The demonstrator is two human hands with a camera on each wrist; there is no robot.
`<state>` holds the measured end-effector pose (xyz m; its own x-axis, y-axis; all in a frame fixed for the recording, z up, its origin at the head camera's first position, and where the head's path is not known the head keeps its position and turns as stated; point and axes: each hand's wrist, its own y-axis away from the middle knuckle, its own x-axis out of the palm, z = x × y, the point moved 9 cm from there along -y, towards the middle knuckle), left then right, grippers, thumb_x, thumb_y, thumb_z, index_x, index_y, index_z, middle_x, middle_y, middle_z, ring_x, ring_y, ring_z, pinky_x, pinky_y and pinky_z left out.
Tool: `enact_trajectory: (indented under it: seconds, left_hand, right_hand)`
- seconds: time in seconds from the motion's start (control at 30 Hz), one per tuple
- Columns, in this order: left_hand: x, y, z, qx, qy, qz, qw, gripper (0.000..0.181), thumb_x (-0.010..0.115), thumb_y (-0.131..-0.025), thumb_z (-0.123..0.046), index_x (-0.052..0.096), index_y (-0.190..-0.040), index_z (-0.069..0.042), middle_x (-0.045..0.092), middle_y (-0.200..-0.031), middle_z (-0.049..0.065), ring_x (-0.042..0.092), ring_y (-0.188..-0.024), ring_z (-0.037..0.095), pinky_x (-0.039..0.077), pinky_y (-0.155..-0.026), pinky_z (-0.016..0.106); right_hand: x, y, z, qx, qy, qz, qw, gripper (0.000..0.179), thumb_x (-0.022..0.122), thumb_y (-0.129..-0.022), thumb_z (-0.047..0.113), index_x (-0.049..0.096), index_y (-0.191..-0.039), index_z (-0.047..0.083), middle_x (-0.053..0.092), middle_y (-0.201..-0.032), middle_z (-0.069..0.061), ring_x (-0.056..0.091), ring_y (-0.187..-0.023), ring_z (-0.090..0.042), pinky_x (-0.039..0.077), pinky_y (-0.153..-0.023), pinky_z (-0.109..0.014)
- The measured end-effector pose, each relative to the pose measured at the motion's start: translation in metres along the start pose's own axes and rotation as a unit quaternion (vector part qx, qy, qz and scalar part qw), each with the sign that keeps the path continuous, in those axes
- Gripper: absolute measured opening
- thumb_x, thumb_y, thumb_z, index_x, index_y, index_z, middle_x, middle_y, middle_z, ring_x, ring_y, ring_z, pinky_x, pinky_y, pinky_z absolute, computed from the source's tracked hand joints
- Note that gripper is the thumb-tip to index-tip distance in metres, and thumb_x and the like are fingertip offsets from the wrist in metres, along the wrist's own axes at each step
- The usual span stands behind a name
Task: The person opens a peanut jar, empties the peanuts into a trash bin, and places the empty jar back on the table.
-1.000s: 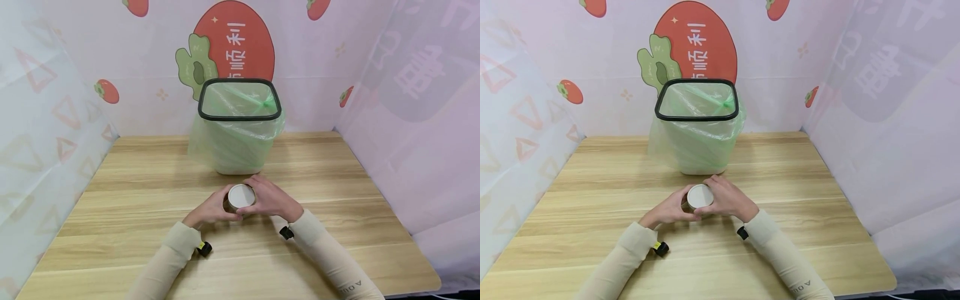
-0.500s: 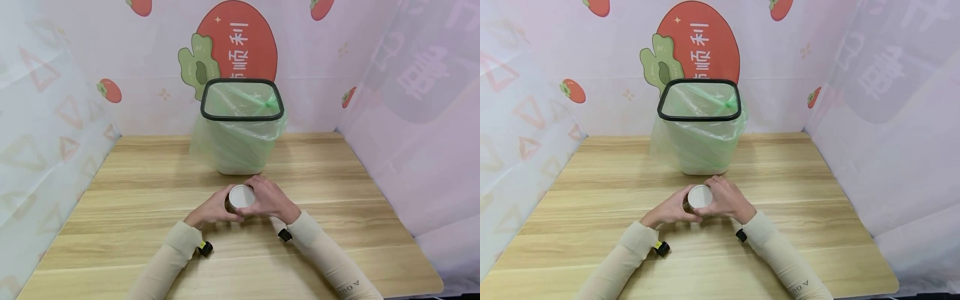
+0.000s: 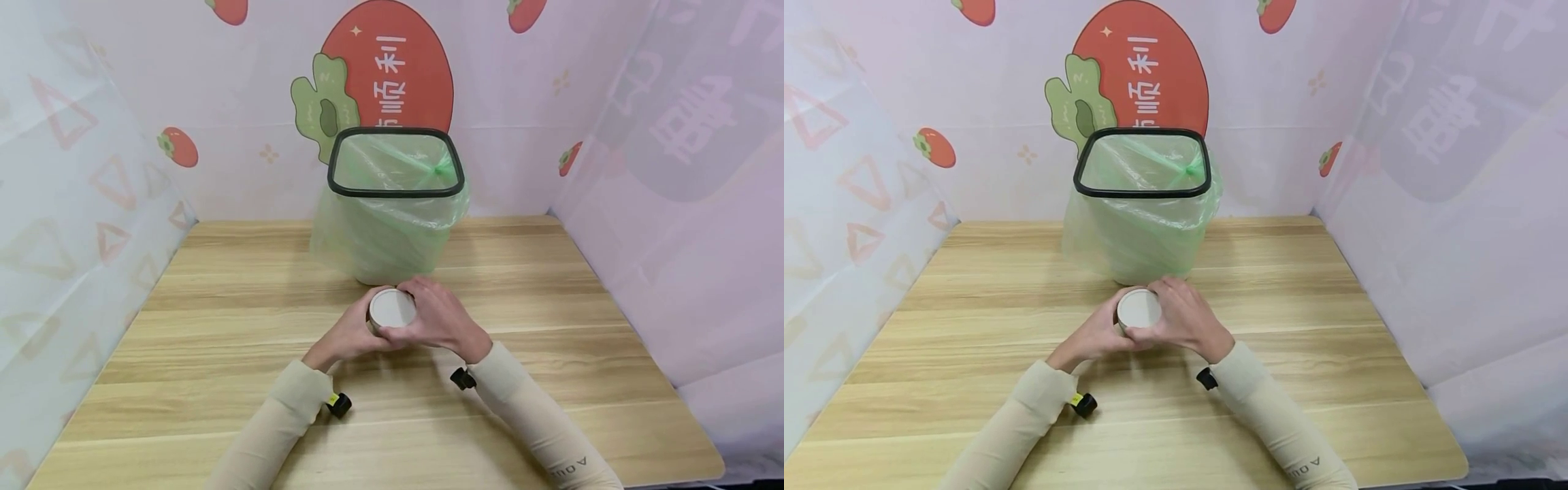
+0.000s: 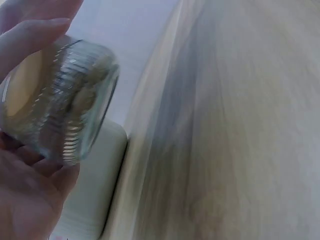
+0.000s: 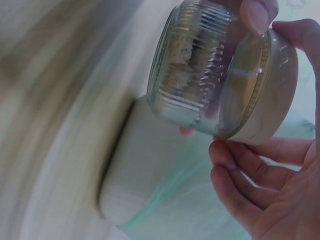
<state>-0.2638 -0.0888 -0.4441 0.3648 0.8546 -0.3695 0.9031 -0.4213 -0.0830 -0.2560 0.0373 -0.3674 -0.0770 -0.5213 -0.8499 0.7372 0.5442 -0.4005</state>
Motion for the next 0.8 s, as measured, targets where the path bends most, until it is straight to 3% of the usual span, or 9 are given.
enact_trajectory:
  seconds: [0.3,0.63,0.8]
  left_hand:
    - [-0.013,-0.002,-0.012,0.013,0.000,-0.080,0.9967,0.106,0.096,-0.069,-0.010,0.039,-0.159,-0.006,0.056,-0.150,0.021,0.057,-0.133,0.038,0.048,-0.112,0.052]
    - [-0.018,-0.002,-0.027,0.038,0.001,-0.113,0.9929,0.104,0.095,-0.066,-0.004,0.043,-0.156,-0.004,0.058,-0.149,0.023,0.058,-0.134,0.040,0.047,-0.113,0.055]
    - [-0.018,-0.003,-0.036,0.067,0.013,-0.125,0.9898,0.098,0.094,-0.067,-0.001,0.046,-0.153,-0.001,0.059,-0.147,0.023,0.058,-0.133,0.040,0.047,-0.114,0.056]
  right_hand:
    - [-0.015,-0.009,0.014,-0.014,0.020,-0.035,0.9991,0.068,0.083,-0.074,0.060,0.074,-0.113,0.006,0.072,-0.102,-0.004,0.068,-0.092,-0.020,0.059,-0.076,-0.035]
    - [-0.031,-0.015,0.021,-0.003,0.008,-0.041,0.9991,0.071,0.085,-0.071,0.061,0.074,-0.115,0.006,0.072,-0.103,-0.004,0.067,-0.094,-0.020,0.060,-0.077,-0.034]
    - [-0.040,-0.018,0.024,-0.008,-0.001,-0.050,0.9987,0.070,0.085,-0.071,0.060,0.075,-0.115,0.006,0.071,-0.102,-0.004,0.067,-0.092,-0.019,0.059,-0.077,-0.034]
